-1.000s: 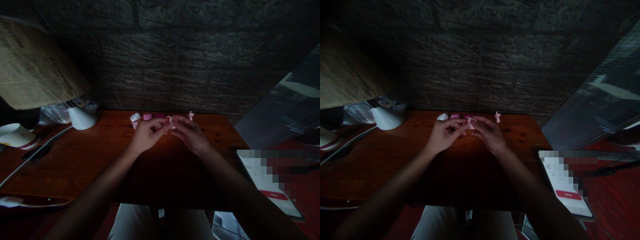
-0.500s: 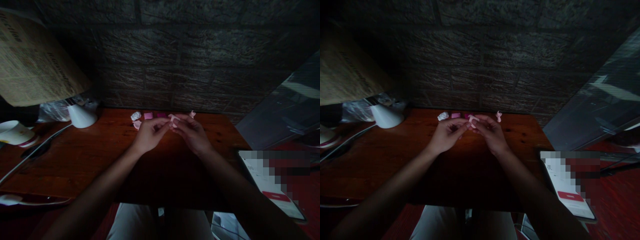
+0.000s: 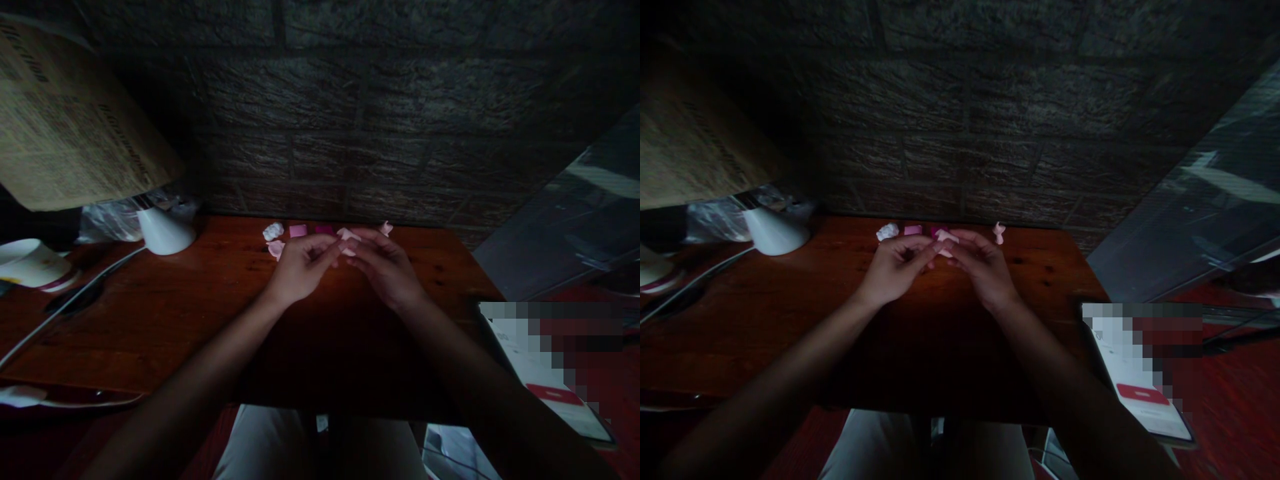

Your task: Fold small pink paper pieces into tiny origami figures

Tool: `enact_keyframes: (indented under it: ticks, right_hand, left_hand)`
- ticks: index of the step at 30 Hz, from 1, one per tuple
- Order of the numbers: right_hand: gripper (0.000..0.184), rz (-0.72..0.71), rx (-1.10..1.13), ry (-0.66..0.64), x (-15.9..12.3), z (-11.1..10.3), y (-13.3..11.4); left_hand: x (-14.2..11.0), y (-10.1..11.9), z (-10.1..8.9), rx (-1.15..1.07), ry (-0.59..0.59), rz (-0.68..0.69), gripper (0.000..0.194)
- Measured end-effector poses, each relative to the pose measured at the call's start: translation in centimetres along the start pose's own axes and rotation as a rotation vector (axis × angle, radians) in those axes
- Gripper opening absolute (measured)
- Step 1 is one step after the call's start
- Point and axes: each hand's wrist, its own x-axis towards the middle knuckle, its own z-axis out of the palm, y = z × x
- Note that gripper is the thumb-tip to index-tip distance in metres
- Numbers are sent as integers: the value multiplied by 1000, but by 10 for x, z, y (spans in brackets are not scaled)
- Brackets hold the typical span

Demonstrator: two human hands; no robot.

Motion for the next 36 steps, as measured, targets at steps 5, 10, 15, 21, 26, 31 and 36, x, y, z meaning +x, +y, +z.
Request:
enact_keyframes:
  ticks: [5,10,15,21,26,31,36]
  right_hand:
    - [23,39,56,-13,0,1,-2]
    - [25,53,74,-34,1,0,-1]
    - [24,79,46,-63,0,-2,-1]
    - [27,95,103,-64,1,0,-3]
    - [26,95,163,-64,3,0,-3]
    - [29,67,97,-82,1,0,3]
    - [30,19,-40,-2,0,-1,2]
  left_hand:
    - [-3,-3,1,103,55,85,16]
    - [-2,-3,-5,157,22,126,17]
    - [-2,-2,-8,212,15,171,17]
    - [-4,-3,-4,107,125,150,35]
    - [-3,-12,7,-29,232,56,53]
    - [-3,-19,17,-273,15,-89,45]
    - [-1,-19,15,-342,19,-110,36]
